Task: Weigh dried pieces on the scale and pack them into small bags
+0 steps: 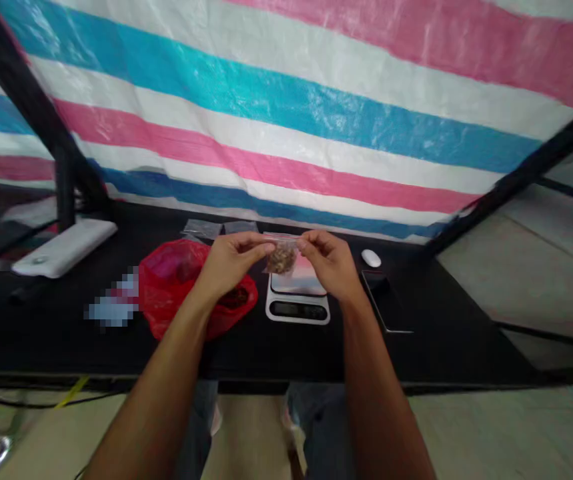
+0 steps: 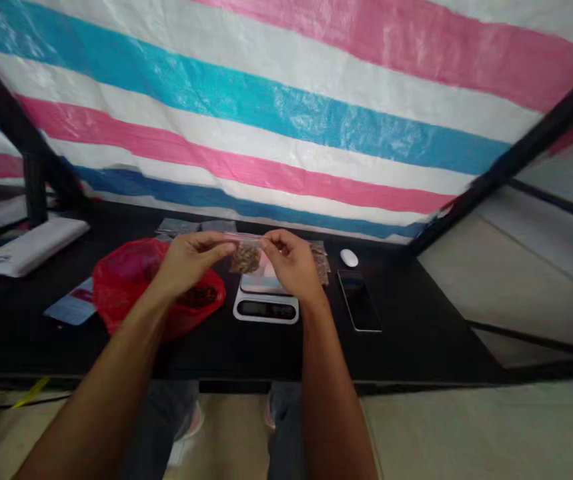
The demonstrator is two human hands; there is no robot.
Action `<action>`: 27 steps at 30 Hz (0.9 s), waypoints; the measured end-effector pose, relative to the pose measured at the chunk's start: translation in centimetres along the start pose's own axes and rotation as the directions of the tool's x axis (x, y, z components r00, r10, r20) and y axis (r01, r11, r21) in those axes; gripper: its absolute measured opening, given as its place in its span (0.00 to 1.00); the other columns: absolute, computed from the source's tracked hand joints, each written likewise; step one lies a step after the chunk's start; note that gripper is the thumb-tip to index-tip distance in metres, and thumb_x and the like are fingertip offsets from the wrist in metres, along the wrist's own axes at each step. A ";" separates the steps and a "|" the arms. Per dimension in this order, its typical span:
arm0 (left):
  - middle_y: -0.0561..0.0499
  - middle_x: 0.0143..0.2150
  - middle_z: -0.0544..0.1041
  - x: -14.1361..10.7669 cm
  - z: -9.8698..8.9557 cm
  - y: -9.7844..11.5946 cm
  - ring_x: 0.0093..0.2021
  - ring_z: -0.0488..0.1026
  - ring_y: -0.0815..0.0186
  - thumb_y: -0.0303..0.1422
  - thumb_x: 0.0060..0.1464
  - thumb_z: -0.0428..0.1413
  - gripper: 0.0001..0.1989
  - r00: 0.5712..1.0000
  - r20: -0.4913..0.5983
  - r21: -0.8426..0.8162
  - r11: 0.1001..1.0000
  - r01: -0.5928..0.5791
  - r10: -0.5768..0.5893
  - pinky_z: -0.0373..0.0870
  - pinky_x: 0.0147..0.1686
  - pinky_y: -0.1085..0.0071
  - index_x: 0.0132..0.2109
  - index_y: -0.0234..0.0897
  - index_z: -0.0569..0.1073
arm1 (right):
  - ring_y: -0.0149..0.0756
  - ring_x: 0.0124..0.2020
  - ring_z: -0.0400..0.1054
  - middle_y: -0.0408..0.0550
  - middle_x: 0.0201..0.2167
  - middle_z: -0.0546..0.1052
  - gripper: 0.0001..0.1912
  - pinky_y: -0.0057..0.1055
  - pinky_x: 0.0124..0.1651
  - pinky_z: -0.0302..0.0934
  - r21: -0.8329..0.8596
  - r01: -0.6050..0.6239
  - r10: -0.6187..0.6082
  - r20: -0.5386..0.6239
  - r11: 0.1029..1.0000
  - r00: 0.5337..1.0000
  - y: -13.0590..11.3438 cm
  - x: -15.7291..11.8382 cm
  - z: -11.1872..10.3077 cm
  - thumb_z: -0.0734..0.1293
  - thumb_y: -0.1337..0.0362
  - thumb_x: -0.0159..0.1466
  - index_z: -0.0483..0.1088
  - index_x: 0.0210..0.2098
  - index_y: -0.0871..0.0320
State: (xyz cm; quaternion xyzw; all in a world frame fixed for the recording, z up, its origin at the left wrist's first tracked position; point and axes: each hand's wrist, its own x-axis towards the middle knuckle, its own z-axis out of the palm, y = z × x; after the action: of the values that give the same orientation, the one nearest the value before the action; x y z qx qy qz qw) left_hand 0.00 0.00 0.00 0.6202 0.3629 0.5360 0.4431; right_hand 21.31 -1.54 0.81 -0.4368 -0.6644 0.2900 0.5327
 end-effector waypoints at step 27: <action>0.47 0.33 0.85 -0.7 1.4 1.1 0.31 0.78 0.65 0.44 0.53 0.68 0.16 1.000 -0.018 -0.044 0.999 -0.011 0.010 0.75 0.32 0.72 0.36 0.34 0.85 | 0.34 0.32 0.68 0.44 0.31 0.77 0.11 0.31 0.36 0.62 -0.052 0.054 -0.052 0.044 0.997 0.998 -0.8 -0.7 1.3 0.72 0.55 0.66 0.77 0.35 0.57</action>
State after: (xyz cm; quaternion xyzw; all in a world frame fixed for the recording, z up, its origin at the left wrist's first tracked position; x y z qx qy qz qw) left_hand 1.28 -1.27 0.78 0.6076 0.3517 0.5514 0.4506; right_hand 19.92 -2.38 0.81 -0.4267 -0.6943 0.2672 0.5143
